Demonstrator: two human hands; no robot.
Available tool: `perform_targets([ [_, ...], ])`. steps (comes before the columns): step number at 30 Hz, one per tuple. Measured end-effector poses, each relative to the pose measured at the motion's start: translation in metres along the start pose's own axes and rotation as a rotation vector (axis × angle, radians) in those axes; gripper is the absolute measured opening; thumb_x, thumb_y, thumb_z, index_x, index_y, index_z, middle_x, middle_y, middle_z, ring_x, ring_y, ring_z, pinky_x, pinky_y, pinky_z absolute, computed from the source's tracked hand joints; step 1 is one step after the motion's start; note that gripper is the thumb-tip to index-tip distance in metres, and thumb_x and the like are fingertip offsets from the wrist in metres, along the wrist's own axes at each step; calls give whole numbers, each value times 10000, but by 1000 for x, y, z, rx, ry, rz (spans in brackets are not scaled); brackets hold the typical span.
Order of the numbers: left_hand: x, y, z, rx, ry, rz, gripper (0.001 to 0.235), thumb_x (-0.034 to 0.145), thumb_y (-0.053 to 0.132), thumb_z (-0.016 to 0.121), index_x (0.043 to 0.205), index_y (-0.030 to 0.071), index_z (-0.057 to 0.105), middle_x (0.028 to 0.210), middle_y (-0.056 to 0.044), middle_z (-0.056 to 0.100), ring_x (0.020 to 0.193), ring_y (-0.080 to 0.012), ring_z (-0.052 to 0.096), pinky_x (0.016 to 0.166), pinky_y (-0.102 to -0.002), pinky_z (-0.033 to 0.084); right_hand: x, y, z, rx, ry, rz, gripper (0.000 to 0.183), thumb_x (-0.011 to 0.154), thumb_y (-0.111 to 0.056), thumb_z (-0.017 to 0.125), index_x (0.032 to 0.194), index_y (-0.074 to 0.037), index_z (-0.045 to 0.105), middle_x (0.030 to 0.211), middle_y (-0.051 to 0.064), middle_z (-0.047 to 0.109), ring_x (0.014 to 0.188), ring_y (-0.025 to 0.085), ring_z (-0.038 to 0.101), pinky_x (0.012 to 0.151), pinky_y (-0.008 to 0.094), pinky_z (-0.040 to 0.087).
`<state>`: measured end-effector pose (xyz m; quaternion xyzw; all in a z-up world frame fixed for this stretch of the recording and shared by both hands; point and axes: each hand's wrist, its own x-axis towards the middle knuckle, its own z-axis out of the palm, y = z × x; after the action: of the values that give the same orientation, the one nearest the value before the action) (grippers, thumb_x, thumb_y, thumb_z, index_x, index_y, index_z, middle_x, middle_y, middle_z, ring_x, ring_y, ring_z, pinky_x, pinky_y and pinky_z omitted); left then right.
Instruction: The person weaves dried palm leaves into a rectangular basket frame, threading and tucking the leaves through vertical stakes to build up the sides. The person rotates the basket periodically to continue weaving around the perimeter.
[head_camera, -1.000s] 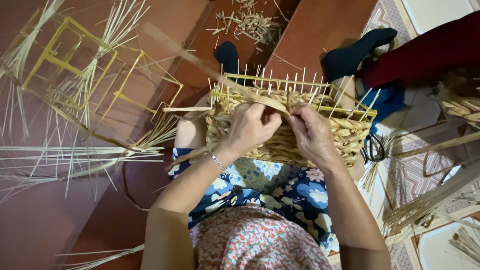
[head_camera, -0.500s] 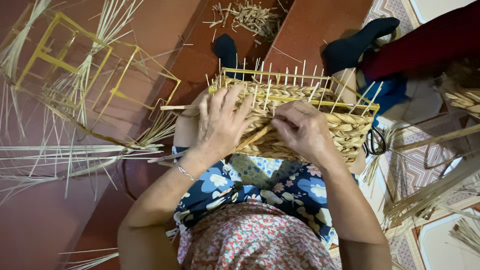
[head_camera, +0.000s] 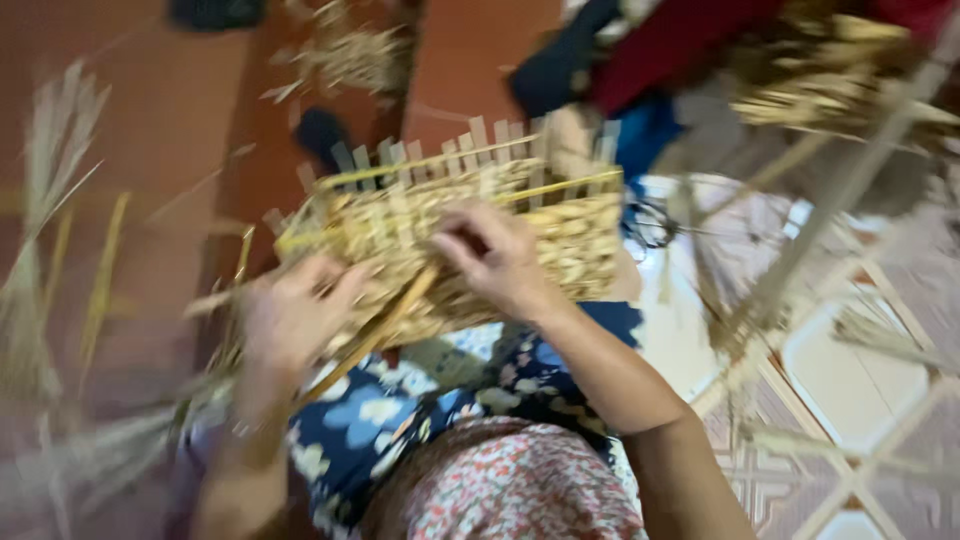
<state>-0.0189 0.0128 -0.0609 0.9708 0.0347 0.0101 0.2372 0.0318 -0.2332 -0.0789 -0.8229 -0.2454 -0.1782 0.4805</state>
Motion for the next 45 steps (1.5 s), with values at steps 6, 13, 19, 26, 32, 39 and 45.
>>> perform_targets([
  [6,18,-7,-2,195,-146,-147,406,865,624,712,930,233,796,823,-176,753,846,-383,741,823,-468,587,-16,78,-78,5,403,227,32,1003,-23,713,1027,-29,732,896,36,727,777,82,648,697,231,530],
  [13,17,-31,14,151,-92,-67,339,843,537,757,855,200,783,645,-87,713,633,-270,705,670,-432,573,-5,231,-226,-875,626,181,49,1028,-91,748,1023,-134,725,834,8,721,600,107,605,532,272,494],
  [19,10,-46,20,59,-55,121,245,915,357,758,848,121,751,477,-30,595,383,-127,556,363,-339,409,3,292,-290,-1488,544,-39,83,928,-236,710,983,-179,688,927,11,643,853,168,626,747,399,568],
  [26,5,-30,13,-36,61,201,242,903,306,774,808,87,735,510,-24,613,428,-115,599,388,-320,448,28,258,-277,-1404,432,-135,177,982,-44,680,849,-132,605,945,45,624,858,219,570,662,356,477],
  [32,1,3,-1,120,115,164,331,852,310,826,1046,56,739,805,-104,697,668,-216,685,615,-385,544,37,102,-154,-895,373,-478,68,877,-76,685,913,-68,628,999,117,626,878,285,551,744,424,405],
  [39,-30,43,-2,-140,331,666,413,902,39,615,1308,-4,548,1371,-273,532,1303,-493,488,1145,-627,383,3,-60,-62,-332,78,-703,320,844,-210,737,1151,-121,725,1075,34,628,919,217,518,768,375,431],
  [45,-42,31,-3,-252,391,832,298,973,130,646,1252,139,540,1396,-119,608,1356,-342,576,1233,-567,380,-16,-76,-34,-117,47,-649,347,819,-207,734,1155,-124,755,1089,13,634,895,204,511,754,367,419],
])
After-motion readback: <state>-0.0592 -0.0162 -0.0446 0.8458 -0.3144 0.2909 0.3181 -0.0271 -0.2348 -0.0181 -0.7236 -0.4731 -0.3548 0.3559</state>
